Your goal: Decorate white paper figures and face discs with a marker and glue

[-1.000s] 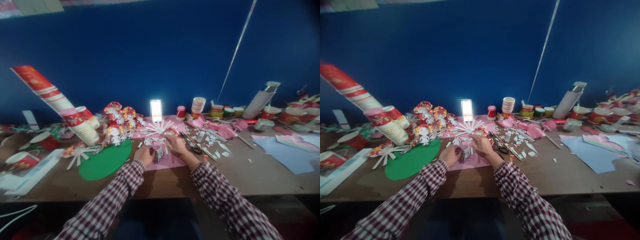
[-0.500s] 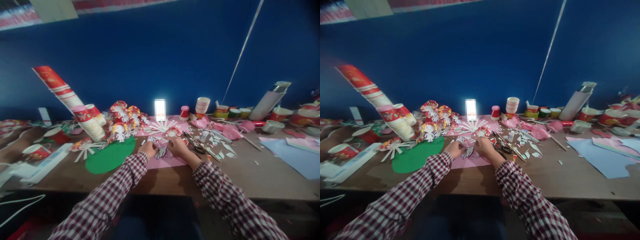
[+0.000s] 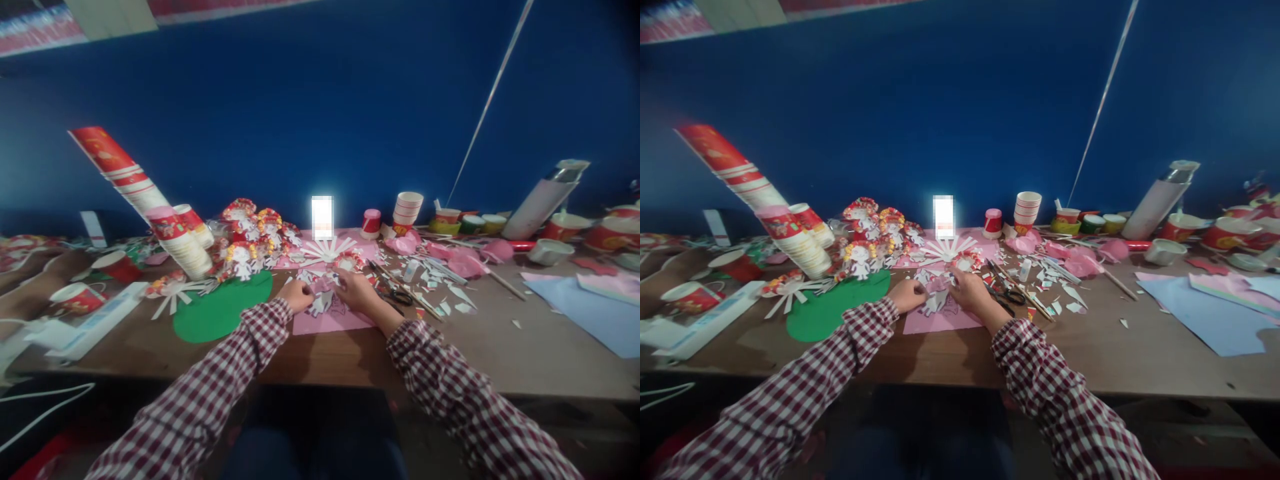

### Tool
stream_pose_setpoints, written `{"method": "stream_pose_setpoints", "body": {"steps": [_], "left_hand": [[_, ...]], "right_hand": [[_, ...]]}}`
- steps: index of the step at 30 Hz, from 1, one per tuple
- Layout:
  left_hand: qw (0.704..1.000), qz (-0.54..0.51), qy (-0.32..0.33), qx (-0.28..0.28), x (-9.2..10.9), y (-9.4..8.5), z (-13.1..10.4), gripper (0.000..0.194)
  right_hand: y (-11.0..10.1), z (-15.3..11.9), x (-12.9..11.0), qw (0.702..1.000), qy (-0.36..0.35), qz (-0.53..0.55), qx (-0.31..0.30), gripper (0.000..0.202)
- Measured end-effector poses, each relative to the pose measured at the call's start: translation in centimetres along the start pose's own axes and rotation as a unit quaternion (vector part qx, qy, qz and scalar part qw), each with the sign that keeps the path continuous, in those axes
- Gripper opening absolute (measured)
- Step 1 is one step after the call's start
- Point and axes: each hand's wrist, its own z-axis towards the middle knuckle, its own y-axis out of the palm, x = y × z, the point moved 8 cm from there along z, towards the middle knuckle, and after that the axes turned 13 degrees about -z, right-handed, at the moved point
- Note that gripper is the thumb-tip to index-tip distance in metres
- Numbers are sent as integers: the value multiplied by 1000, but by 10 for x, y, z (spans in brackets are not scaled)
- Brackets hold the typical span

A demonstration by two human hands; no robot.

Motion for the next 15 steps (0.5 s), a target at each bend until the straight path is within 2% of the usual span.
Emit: {"method": "stream_pose_setpoints", "body": {"steps": [4,8,12,15], "left_hand": [[994,-113,0,7,-8,-12,-2,12],[970,-240,-9,27,-12,-20,-5,24],[943,-327,-16,62,-12,-20,-6,29],[927,-365,-8,92,-11,-19,-5,29]], "right_hand": [[-1,0,-2,1000,-4,0,-12,52],[-1,0,-4,1000,-5,6,-18,54],[-1,-2,-5,999,-5,26,-20,45],[-5,-3,-3,998,17,58,-8,29]]}}
